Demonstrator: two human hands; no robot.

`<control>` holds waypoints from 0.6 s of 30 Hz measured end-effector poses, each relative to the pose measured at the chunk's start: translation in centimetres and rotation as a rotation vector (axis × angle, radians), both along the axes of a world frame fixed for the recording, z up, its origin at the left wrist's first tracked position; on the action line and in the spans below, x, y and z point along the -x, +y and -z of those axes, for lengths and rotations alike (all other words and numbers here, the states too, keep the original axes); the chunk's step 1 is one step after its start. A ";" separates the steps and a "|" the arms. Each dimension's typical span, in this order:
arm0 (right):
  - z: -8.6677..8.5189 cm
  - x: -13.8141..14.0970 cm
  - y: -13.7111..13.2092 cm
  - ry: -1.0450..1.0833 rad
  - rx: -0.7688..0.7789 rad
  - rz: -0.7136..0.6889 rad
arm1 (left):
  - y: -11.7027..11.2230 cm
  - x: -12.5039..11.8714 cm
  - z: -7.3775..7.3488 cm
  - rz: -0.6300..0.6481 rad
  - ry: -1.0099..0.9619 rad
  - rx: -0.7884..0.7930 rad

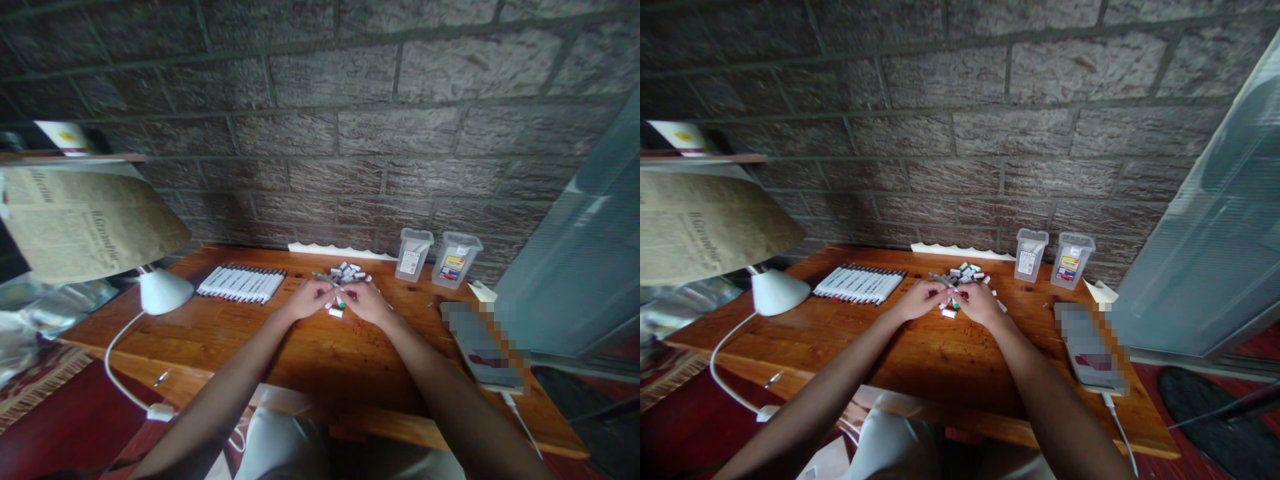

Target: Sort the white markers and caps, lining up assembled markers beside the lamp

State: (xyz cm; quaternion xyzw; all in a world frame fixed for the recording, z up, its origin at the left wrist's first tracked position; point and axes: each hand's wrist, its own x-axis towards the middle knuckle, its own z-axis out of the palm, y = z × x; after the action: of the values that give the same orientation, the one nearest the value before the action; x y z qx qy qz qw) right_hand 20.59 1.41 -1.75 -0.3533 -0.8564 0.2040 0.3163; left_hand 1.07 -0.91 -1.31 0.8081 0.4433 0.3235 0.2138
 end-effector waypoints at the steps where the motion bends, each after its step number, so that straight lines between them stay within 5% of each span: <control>1: 0.0 0.0 0.0 -0.001 -0.002 0.000 | 0.0 0.0 0.0 0.001 0.000 0.000; 18: 0.1 -0.1 0.0 0.000 0.002 0.011 | -0.2 -0.1 -0.2 0.001 -0.004 0.024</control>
State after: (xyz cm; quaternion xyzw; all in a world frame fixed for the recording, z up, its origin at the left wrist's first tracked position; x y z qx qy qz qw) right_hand 20.65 1.43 -1.90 -0.3582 -0.8543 0.2032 0.3172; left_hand 1.13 -1.09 -1.14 0.8049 0.4465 0.3198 0.2246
